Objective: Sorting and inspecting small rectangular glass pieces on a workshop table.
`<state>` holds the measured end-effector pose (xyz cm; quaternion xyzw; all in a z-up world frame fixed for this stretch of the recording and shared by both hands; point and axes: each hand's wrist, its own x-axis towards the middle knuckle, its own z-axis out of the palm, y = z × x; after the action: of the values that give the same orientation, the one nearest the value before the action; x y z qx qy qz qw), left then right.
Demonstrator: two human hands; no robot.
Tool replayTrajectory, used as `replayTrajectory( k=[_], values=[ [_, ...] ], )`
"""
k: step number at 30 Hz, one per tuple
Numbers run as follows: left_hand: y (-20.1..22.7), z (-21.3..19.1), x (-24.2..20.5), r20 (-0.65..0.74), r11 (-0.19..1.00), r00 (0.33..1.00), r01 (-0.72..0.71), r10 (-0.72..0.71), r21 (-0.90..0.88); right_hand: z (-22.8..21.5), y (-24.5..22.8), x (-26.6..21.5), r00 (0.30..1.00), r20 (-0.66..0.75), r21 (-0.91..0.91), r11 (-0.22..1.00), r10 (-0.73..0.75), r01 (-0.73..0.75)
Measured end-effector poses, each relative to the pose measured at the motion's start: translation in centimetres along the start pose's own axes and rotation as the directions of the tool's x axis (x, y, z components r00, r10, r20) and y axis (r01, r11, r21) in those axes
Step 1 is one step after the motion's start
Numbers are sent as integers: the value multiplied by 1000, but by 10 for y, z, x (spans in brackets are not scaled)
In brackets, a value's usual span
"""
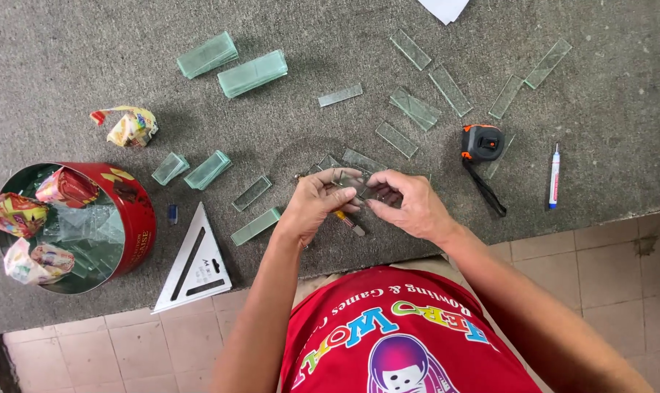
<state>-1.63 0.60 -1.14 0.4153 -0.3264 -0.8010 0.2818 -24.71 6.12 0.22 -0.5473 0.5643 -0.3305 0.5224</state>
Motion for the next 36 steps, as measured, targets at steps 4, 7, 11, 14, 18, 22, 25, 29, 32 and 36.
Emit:
replayTrajectory(
  k=[4,7,11,14,18,22,25,29,32,36],
  values=[
    [-6,4,6,-46,996,999,-23,19,-87,3,-28,-4,1000,0,52,999,-1,1],
    [-3,3,4,-26,987,1000,-14,10,-160,-7,-32,-6,997,62,39,999,-40,38],
    [0,-2,-4,24,954,999,50,-45,-296,-25,-58,-11,990,75,-93,987,-122,128],
    [5,6,-11,87,960,994,88,-67,-266,-32,-80,-9,963,186,-208,950,-197,234],
    [12,21,-20,149,956,985,128,-91,-263,-33,-88,-6,935,300,-169,954,-190,248],
    [13,23,-24,192,959,978,132,-84,-252,-31,-84,-8,940,287,-166,957,-186,240],
    [11,21,-24,200,960,975,144,-96,-242,-28,-85,-10,947,272,-154,964,-168,215],
    [20,31,-27,162,965,981,138,-103,-225,-27,-80,-11,954,258,-142,970,-154,195],
    [27,38,-25,74,971,985,169,-158,-172,-29,-74,-13,958,232,-148,968,-166,204],
    [17,38,-22,29,979,986,164,-162,-119,-28,-64,-19,970,187,-139,973,-157,184]
  ],
)
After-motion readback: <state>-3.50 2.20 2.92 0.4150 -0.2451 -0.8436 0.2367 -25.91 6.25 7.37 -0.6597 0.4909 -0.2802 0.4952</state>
